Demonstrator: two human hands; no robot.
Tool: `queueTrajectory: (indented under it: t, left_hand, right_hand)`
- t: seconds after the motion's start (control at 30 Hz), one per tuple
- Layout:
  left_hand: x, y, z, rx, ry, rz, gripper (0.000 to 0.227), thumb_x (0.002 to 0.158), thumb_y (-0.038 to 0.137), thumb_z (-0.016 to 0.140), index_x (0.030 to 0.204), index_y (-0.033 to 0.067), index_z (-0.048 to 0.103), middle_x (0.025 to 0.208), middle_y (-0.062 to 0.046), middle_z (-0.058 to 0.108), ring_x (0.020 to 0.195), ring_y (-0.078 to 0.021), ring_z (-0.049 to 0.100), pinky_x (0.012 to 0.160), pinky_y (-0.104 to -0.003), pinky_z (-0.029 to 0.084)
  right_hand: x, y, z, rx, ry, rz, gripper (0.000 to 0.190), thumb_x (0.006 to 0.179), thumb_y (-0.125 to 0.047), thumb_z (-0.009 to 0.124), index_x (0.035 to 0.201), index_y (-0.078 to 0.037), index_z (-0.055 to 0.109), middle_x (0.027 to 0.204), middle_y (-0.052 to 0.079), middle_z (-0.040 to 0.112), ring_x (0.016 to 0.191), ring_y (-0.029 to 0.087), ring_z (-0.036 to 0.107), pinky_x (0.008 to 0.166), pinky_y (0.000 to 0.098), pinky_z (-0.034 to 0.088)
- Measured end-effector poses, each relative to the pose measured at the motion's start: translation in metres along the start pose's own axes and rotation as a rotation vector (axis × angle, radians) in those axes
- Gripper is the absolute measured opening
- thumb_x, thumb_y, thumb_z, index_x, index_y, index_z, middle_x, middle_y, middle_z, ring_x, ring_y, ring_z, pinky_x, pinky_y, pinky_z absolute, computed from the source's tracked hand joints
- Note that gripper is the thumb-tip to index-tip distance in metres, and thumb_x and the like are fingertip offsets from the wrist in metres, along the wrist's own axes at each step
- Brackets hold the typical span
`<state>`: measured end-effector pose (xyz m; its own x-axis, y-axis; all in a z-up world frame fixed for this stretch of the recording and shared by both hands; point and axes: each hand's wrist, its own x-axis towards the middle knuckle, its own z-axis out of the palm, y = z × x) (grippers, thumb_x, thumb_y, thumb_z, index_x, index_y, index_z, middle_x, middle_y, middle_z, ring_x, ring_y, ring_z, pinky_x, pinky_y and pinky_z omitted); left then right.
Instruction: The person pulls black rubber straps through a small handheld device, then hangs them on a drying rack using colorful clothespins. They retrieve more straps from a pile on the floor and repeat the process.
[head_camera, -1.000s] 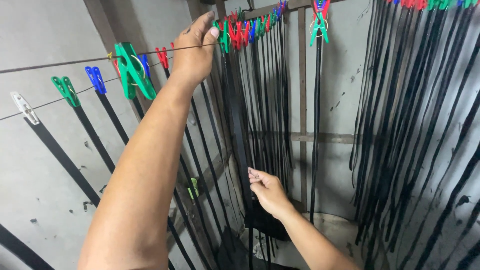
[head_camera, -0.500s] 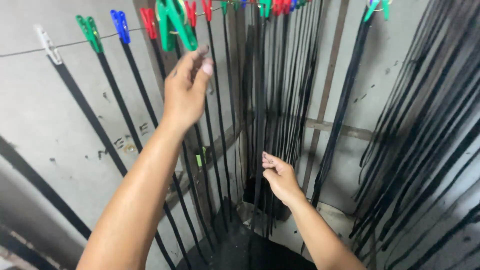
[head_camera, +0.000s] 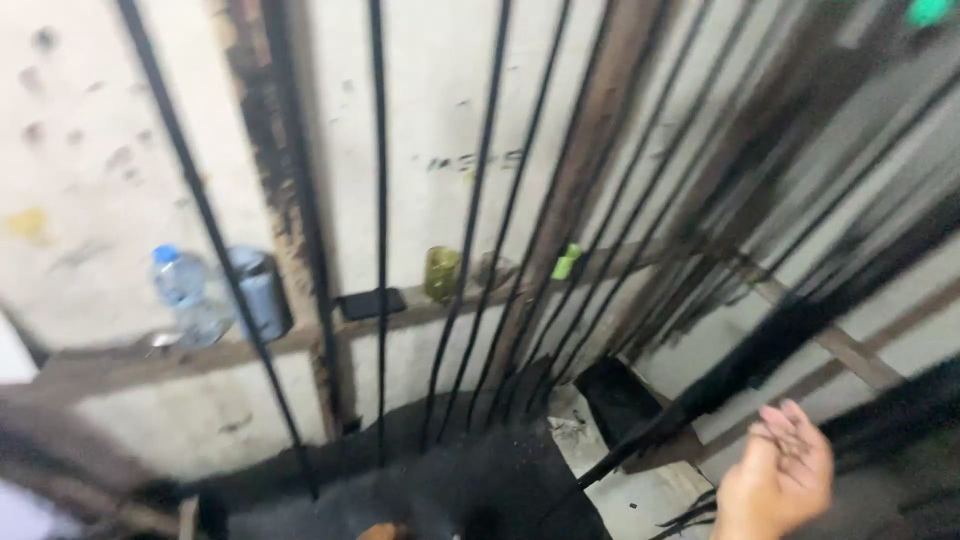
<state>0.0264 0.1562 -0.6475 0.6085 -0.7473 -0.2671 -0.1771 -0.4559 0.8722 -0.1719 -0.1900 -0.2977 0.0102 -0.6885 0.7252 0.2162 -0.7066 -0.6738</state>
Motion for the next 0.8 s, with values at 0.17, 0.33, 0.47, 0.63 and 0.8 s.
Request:
queueTrajectory:
  t: [0.17, 0.33, 0.47, 0.63, 0.8]
  left_hand:
    - [-0.140, -0.182, 0.046, 0.026, 0.078, -0.473, 0.038, 0.088, 0.045, 0.063, 0.121, 0.0310, 0.074, 0.113, 0.006, 0.077, 0.109, -0.0114, 0.068, 0.097, -0.022, 0.049]
    - [-0.216, -0.268, 0.031, 0.200, -0.014, -0.813, 0.071, 0.081, 0.064, 0.070, 0.141, 0.0256, 0.062, 0.139, -0.004, 0.066, 0.128, -0.0249, 0.064, 0.104, -0.031, 0.051]
    - [-0.292, -0.305, 0.027, 0.025, 0.142, -0.905, 0.069, 0.083, 0.068, 0.071, 0.136, 0.0231, 0.066, 0.126, -0.004, 0.073, 0.117, -0.0224, 0.069, 0.100, -0.028, 0.051]
    - [-0.409, -0.340, 0.049, -0.231, 0.582, -1.050, 0.053, 0.083, 0.053, 0.070, 0.125, 0.0211, 0.072, 0.131, -0.005, 0.073, 0.124, -0.0281, 0.066, 0.105, -0.034, 0.051]
    - [-0.524, -0.351, 0.099, -0.319, 0.544, -1.307, 0.054, 0.088, 0.054, 0.066, 0.128, 0.0185, 0.072, 0.140, -0.007, 0.066, 0.132, -0.0291, 0.061, 0.110, -0.035, 0.048]
  right_hand:
    - [-0.076, -0.012, 0.020, -0.019, -0.208, 0.078, 0.022, 0.105, 0.008, 0.058, 0.127, 0.007, 0.065, 0.112, 0.020, 0.070, 0.105, 0.019, 0.069, 0.101, 0.0214, 0.053]
    - [-0.183, 0.016, 0.064, -0.109, -0.854, -0.052, 0.019, 0.099, -0.010, 0.066, 0.115, -0.008, 0.077, 0.101, 0.006, 0.073, 0.085, 0.015, 0.067, 0.080, 0.0268, 0.052]
    - [-0.304, 0.072, 0.085, -0.276, -1.359, -0.092, 0.030, 0.091, -0.027, 0.065, 0.116, -0.018, 0.079, 0.095, -0.001, 0.074, 0.079, 0.016, 0.071, 0.082, 0.0304, 0.053]
    - [-0.426, 0.105, 0.077, -0.831, -1.953, 0.296, 0.040, 0.091, -0.037, 0.065, 0.126, -0.023, 0.077, 0.127, -0.004, 0.080, 0.122, 0.018, 0.072, 0.107, 0.0268, 0.050]
    - [-0.517, 0.187, 0.010, -0.907, -1.923, 0.436, 0.034, 0.082, -0.033, 0.079, 0.112, -0.020, 0.086, 0.108, -0.004, 0.086, 0.105, 0.007, 0.075, 0.095, 0.0232, 0.050]
